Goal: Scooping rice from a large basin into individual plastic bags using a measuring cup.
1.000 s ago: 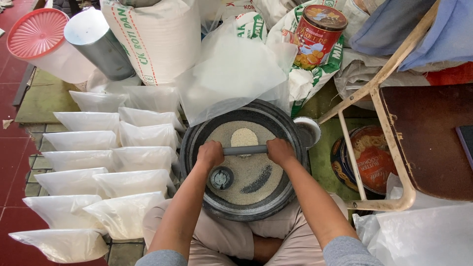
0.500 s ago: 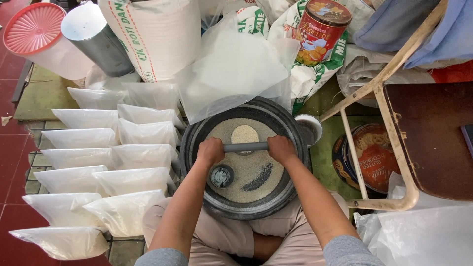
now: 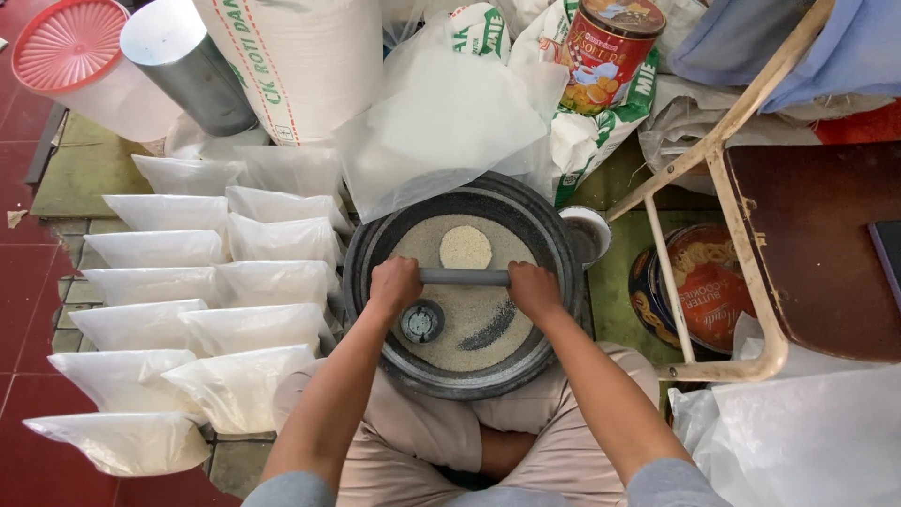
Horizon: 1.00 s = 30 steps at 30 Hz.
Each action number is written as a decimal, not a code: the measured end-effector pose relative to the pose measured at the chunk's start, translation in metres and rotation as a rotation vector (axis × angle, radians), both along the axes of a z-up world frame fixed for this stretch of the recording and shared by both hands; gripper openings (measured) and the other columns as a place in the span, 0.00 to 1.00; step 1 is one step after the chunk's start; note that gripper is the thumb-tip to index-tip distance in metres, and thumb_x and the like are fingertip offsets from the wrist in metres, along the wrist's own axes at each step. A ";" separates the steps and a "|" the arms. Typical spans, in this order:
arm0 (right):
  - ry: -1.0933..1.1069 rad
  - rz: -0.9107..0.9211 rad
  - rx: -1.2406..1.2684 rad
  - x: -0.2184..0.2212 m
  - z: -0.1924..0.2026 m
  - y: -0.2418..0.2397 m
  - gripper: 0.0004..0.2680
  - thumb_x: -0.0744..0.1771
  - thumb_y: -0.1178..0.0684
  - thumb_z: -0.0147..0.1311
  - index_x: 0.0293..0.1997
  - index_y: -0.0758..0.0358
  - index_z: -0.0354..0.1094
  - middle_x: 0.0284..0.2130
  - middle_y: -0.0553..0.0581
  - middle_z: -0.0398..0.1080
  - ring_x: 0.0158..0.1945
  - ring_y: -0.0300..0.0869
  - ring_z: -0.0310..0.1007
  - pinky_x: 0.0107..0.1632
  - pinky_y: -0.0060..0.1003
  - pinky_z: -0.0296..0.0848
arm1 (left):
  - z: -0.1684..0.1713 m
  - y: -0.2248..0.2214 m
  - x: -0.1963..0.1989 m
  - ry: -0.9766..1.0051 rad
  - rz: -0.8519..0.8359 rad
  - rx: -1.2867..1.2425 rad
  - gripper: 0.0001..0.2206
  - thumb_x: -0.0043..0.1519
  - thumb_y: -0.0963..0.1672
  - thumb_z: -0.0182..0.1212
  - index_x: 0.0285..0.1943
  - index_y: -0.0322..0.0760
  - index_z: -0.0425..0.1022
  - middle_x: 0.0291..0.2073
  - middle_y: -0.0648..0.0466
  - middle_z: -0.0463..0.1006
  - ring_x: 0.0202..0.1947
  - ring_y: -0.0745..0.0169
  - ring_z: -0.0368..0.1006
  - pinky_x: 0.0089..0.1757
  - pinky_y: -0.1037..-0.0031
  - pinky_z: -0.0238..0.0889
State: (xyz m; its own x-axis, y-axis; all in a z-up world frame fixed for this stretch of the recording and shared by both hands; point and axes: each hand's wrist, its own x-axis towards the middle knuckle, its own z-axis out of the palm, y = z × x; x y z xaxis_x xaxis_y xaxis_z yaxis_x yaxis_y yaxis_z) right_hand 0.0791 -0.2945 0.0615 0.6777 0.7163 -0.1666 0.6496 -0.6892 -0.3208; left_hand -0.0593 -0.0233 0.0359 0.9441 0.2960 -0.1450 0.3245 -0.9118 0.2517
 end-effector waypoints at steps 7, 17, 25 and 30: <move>0.115 0.086 -0.090 -0.035 -0.003 -0.017 0.09 0.63 0.59 0.56 0.46 0.69 0.74 0.37 0.71 0.79 0.43 0.63 0.82 0.43 0.56 0.80 | 0.026 -0.007 -0.044 0.012 -0.015 -0.074 0.16 0.58 0.40 0.70 0.52 0.26 0.73 0.45 0.35 0.79 0.42 0.30 0.82 0.39 0.41 0.78; 0.245 -0.006 -0.151 -0.043 0.007 -0.015 0.16 0.65 0.54 0.57 0.57 0.74 0.70 0.47 0.78 0.76 0.51 0.68 0.79 0.51 0.59 0.78 | 0.007 -0.012 -0.045 0.039 0.096 -0.212 0.19 0.66 0.40 0.63 0.65 0.33 0.67 0.59 0.37 0.71 0.58 0.33 0.76 0.51 0.47 0.78; 0.258 0.016 -0.141 -0.040 -0.016 -0.018 0.18 0.67 0.53 0.55 0.62 0.75 0.64 0.52 0.78 0.72 0.52 0.70 0.77 0.52 0.61 0.78 | -0.036 -0.004 -0.045 -0.013 0.098 -0.296 0.19 0.68 0.38 0.56 0.70 0.31 0.70 0.55 0.33 0.74 0.50 0.29 0.80 0.44 0.47 0.80; 0.181 0.039 -0.080 -0.031 -0.049 -0.022 0.17 0.67 0.56 0.57 0.61 0.73 0.65 0.51 0.78 0.69 0.47 0.69 0.78 0.43 0.60 0.80 | -0.055 0.001 -0.043 -0.030 0.101 -0.298 0.18 0.69 0.38 0.55 0.69 0.31 0.70 0.53 0.36 0.76 0.47 0.33 0.81 0.38 0.51 0.81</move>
